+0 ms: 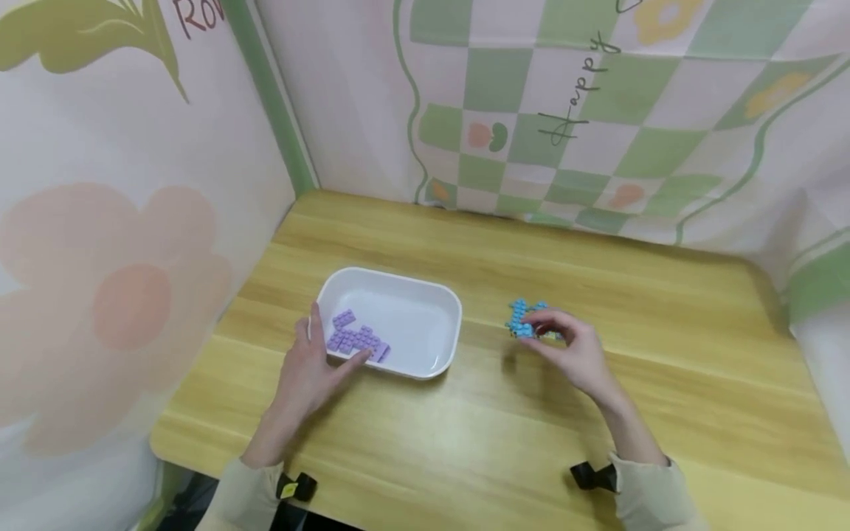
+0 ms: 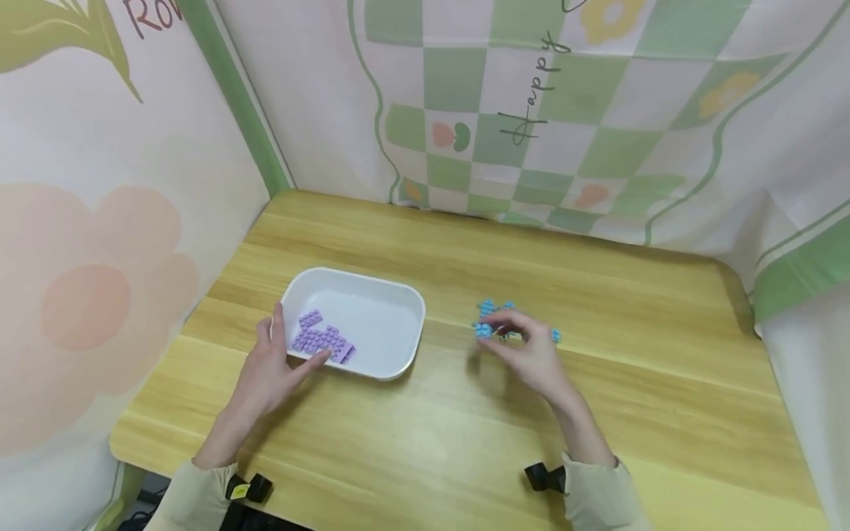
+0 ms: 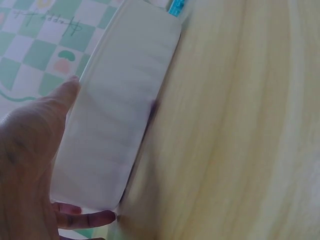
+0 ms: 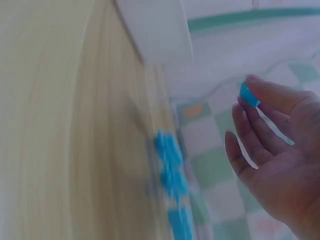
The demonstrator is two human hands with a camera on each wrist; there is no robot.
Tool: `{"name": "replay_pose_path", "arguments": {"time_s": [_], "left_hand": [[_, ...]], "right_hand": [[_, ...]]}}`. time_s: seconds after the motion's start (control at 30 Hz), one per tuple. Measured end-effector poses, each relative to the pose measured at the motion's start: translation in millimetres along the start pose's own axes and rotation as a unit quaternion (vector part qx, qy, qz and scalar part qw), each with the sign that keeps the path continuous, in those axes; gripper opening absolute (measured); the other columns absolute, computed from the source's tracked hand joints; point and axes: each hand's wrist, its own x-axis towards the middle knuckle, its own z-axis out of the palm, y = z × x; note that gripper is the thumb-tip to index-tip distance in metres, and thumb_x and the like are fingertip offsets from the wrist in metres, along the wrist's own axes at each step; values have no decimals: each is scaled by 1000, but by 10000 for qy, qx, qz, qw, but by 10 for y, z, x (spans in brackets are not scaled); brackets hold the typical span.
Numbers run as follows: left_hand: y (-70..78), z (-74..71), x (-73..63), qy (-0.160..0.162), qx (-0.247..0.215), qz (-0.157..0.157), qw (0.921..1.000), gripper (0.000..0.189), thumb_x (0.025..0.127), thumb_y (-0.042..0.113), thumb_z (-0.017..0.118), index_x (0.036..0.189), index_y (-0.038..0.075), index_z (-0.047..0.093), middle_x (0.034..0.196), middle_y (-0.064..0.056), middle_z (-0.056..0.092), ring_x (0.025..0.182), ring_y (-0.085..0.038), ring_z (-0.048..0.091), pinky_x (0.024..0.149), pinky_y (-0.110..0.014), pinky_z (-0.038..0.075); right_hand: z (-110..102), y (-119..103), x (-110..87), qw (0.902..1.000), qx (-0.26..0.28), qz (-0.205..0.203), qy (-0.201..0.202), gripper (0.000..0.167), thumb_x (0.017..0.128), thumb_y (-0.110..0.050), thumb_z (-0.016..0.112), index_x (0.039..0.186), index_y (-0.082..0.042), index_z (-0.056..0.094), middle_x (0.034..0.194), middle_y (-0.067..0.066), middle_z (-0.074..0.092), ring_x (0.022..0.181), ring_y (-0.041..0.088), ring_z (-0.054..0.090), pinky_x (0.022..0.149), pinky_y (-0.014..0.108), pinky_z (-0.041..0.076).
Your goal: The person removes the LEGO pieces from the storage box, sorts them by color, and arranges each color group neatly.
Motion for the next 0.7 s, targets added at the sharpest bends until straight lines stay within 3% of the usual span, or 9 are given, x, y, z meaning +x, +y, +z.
{"name": "replay_pose_path", "arguments": {"time_s": [0.17, 0.33, 0.5, 0.7], "left_hand": [[24, -19, 21, 13, 10, 11, 10000, 133, 93, 75, 72, 175, -1, 1, 165, -37, 32, 109, -48, 67, 96, -60, 64], [42, -35, 28, -51, -88, -57, 9999, 134, 93, 78, 71, 175, 0, -1, 168, -37, 28, 116, -51, 66, 102, -63, 62], [44, -38, 14, -92, -115, -109, 9998, 135, 92, 78, 71, 176, 1, -2, 171, -37, 26, 120, -54, 65, 102, -64, 61], [39, -35, -18, -190, -75, -135, 9997, 136, 92, 80, 70, 175, 1, -3, 172, -37, 24, 120, -53, 65, 103, -64, 61]], "right_hand": [[-308, 113, -120, 9988, -6, 229, 438, 36, 84, 27, 73, 119, 20, 68, 112, -19, 77, 99, -2, 69, 92, 11, 59], [-621, 262, -231, 9952, -95, 672, 702, 34, 87, 24, 76, 120, 19, 69, 111, -19, 77, 100, -2, 69, 92, 9, 60], [-867, 380, -320, 9902, -490, 1150, 630, 35, 90, 15, 80, 124, 14, 70, 111, -26, 75, 102, -5, 69, 94, 6, 56], [-1067, 471, -427, 9747, -1197, 1848, 375, 39, 100, -7, 80, 133, 9, 69, 108, -33, 67, 96, -13, 66, 87, 2, 54]]}}
